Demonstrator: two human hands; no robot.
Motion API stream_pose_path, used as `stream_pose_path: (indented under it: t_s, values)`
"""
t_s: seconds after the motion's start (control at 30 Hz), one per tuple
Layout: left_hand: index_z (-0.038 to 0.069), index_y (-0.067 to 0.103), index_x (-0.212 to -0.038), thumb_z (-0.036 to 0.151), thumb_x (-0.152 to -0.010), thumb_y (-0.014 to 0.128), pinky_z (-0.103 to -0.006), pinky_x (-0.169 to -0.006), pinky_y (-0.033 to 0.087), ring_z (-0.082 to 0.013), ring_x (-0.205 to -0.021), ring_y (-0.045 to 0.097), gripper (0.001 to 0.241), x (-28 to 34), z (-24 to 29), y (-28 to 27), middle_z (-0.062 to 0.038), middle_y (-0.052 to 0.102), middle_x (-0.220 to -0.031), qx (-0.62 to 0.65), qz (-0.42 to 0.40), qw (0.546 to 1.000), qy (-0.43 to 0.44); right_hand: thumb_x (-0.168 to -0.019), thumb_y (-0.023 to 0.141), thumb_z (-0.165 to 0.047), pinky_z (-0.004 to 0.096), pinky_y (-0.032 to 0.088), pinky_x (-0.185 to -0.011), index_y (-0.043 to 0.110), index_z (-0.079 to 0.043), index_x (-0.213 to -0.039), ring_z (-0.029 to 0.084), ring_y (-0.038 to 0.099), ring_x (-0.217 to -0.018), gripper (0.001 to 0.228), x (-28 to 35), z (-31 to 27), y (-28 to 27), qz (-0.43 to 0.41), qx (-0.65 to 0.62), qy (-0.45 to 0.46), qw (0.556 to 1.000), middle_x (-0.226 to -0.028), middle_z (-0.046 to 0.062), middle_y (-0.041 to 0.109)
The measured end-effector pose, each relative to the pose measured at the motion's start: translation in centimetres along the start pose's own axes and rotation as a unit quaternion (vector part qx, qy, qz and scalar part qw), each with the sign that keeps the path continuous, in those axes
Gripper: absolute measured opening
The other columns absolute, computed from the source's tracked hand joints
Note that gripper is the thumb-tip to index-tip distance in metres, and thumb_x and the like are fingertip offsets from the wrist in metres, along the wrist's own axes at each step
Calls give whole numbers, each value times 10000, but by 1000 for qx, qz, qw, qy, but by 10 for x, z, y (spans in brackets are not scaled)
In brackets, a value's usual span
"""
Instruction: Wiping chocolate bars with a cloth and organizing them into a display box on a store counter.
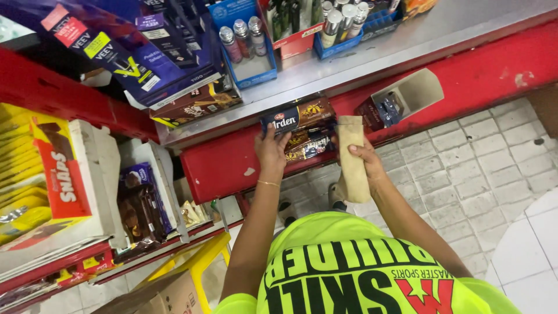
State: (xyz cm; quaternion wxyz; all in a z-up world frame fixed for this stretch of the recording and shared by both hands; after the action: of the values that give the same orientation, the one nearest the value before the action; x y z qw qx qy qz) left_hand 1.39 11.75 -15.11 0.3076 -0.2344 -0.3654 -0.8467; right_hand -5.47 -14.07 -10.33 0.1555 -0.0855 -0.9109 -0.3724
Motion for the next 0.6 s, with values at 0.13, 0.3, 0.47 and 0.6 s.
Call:
stream_pose_path:
  t_s: [0.13,0.3,0.47,0.6]
  values:
    - [17,415,-1360,177,-957,737,-515,-804,657,-334,-929,668,540,-2,-10,3,-168,518,-1053,-81,-3,996,23,-736,734,-64,415,638,-573,679,-103,-1217,302,740,-615,486,-10,20,-21,11,1,-2,1000,-828,189,719]
    - [74,381,-1429,127,-906,775,-229,-617,626,-153,-773,615,657,2,-10,-14,-37,485,-965,-150,52,980,120,-709,788,-47,383,613,-488,693,-117,-1259,288,732,-558,563,-23,37,-35,-11,91,28,995,-756,184,705]
    - [107,562,-1249,76,-921,752,-245,-718,480,-146,-826,559,380,52,-1,1,-57,553,-986,-237,38,921,308,-663,805,-40,386,612,-472,688,-91,-1253,276,735,-560,604,-3,0,-64,15,62,-6,998,-745,173,698]
    - [87,723,-918,162,-958,742,-352,-781,501,-240,-819,669,87,100,-45,89,-114,672,-839,-366,-225,819,381,-697,746,-238,402,561,-526,611,-151,-1365,258,703,-638,688,15,-81,-63,-31,-54,-81,995,-1163,229,719]
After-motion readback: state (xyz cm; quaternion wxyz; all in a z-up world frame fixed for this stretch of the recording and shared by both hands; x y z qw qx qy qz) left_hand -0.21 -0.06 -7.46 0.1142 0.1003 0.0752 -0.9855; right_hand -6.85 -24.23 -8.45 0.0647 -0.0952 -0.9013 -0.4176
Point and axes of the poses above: each hand's wrist, its own x-axis away from the middle knuckle, its own y-axis out of the palm, z = x × y, the point moved 6 cm from there along -x, towards the middle knuckle
